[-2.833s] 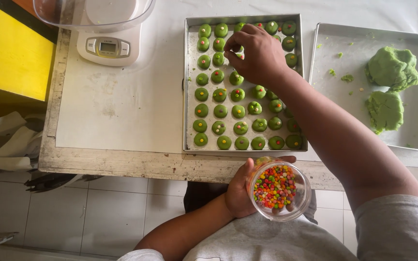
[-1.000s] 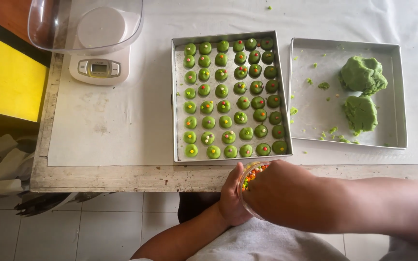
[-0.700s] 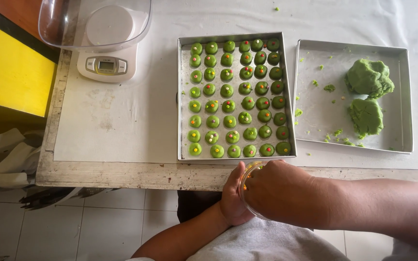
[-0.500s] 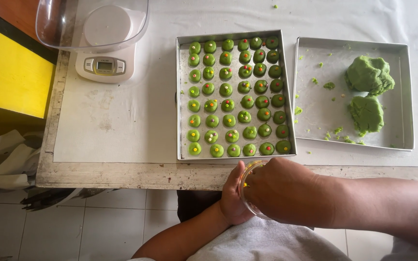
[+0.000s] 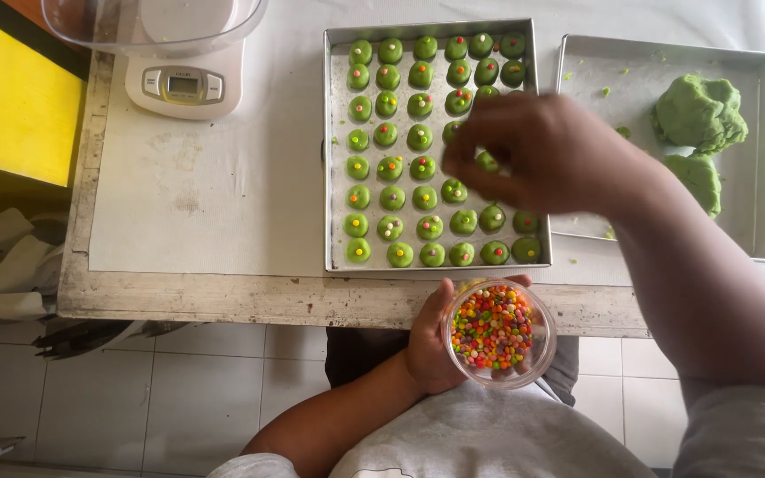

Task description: Placing colorful sprinkles on top of small green dough balls arranged on a baking tray.

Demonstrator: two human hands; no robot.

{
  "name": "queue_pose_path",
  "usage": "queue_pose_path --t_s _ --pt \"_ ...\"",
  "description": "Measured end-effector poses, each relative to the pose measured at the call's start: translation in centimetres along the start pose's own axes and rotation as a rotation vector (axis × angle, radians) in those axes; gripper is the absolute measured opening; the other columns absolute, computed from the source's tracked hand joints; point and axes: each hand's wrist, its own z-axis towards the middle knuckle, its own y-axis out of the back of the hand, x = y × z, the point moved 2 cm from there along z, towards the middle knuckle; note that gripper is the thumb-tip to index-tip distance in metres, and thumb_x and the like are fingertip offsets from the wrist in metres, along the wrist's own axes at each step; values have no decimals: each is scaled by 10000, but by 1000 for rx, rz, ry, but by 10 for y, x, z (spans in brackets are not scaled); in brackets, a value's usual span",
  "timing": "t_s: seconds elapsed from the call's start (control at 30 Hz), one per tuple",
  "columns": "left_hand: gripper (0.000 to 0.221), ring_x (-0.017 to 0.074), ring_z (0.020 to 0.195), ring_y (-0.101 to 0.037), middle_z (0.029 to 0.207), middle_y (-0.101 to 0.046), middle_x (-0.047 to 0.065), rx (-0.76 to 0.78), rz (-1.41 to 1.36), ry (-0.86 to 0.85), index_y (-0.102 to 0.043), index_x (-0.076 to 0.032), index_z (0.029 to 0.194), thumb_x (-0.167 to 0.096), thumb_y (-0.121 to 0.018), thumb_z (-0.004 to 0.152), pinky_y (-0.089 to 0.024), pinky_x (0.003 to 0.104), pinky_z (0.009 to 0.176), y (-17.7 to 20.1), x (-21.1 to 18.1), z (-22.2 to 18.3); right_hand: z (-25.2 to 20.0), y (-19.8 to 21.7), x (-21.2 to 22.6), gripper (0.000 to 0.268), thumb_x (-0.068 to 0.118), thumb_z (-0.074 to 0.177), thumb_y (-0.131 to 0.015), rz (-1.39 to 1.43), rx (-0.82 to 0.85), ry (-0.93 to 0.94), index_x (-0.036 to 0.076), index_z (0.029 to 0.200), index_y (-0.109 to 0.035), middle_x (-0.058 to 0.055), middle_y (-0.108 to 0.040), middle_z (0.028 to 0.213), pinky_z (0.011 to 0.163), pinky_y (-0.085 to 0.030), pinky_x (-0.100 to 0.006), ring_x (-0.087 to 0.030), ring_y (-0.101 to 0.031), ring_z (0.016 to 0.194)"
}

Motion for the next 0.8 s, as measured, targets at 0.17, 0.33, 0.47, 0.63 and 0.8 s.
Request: queue_pose_path --t_s 0.17,0.33,0.47,0.63,0.8 --pt "926 422 1382 -531 1467 -545 296 -9 39 -8 -353 -5 1650 -642 -508 996 -425 564 1172 4 2 -1 29 -48 -67 84 220 949 -838 -11 -137 -199 140 971 -823 -32 -711 862 685 -480 -337 -168 -629 698" --pt "925 493 1296 -570 1476 -520 341 23 -110 -1 -307 30 1675 -595 -490 1017 -556 606 978 11 3 -2 48 -88 -100 82 276 915 -837 -93 -187 -319 199 927 -811 14 -735 901 676 -502 -370 -181 -674 753" --pt "939 450 1351 -554 1479 -538 324 23 -36 3 -309 40 1678 -598 -502 1017 -487 576 1103 10 0 -3 55 -103 -105 73 286 985 -784 -184 -180 -282 221 952 -792 32 -693 932 477 -473 -379 -192 -645 718" --pt "915 444 1354 -557 1470 -546 331 25 -10 4 -317 52 1674 -589 -474 1041 -486 571 1102 12 1 -3 60 -112 -110 51 255 942 -841 -255 -163 -200 210 948 -819 24 -672 899 430 -472 -372 -179 -627 685" --pt "924 454 1346 -564 1462 -548 359 43 -56 34 -303 59 1684 -553 -516 1026 -503 584 1076 11 0 -4 66 -114 -113 77 277 916 -851 -217 -148 -325 221 915 -799 33 -660 930 492 -477 -367 -168 -606 727"
